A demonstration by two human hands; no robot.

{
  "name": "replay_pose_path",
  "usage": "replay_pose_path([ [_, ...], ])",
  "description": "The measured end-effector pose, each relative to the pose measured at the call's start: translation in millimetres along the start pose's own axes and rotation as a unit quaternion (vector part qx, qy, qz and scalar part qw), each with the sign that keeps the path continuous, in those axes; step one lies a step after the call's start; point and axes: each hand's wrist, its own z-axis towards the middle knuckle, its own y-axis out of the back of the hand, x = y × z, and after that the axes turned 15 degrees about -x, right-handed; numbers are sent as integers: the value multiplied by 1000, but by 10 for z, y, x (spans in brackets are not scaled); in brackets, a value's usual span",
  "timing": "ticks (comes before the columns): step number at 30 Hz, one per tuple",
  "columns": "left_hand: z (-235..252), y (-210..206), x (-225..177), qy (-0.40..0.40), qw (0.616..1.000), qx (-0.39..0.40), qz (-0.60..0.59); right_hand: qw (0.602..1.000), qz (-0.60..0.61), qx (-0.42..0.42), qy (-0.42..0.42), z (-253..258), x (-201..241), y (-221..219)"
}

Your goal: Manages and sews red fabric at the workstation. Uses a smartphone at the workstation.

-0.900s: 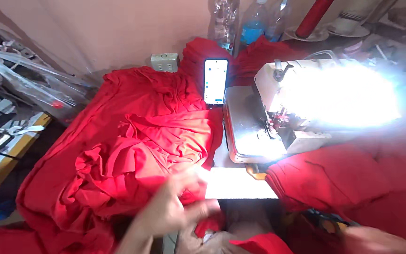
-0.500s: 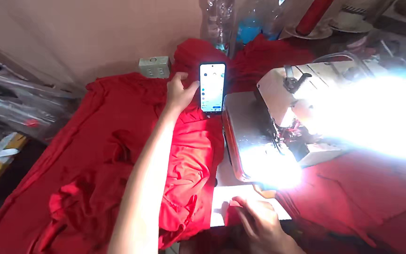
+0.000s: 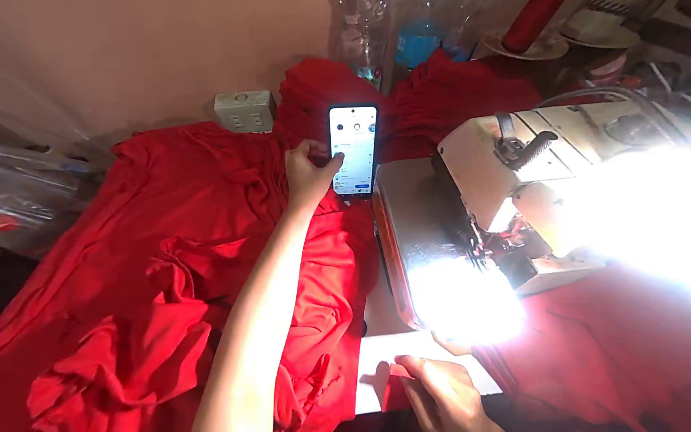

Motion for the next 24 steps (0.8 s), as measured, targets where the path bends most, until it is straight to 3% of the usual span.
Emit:
replay_pose_path([
  [6,24,18,7,11,1000,3,-22,1000,4,6,-5,-7,3,0],
  [12,73,44,53,100,990,-16,-100,1000,-5,-1,2,-4,2,-7],
  [24,45,44,24,107,990,7,-97,1000,-12,0,6,5,5,-15],
])
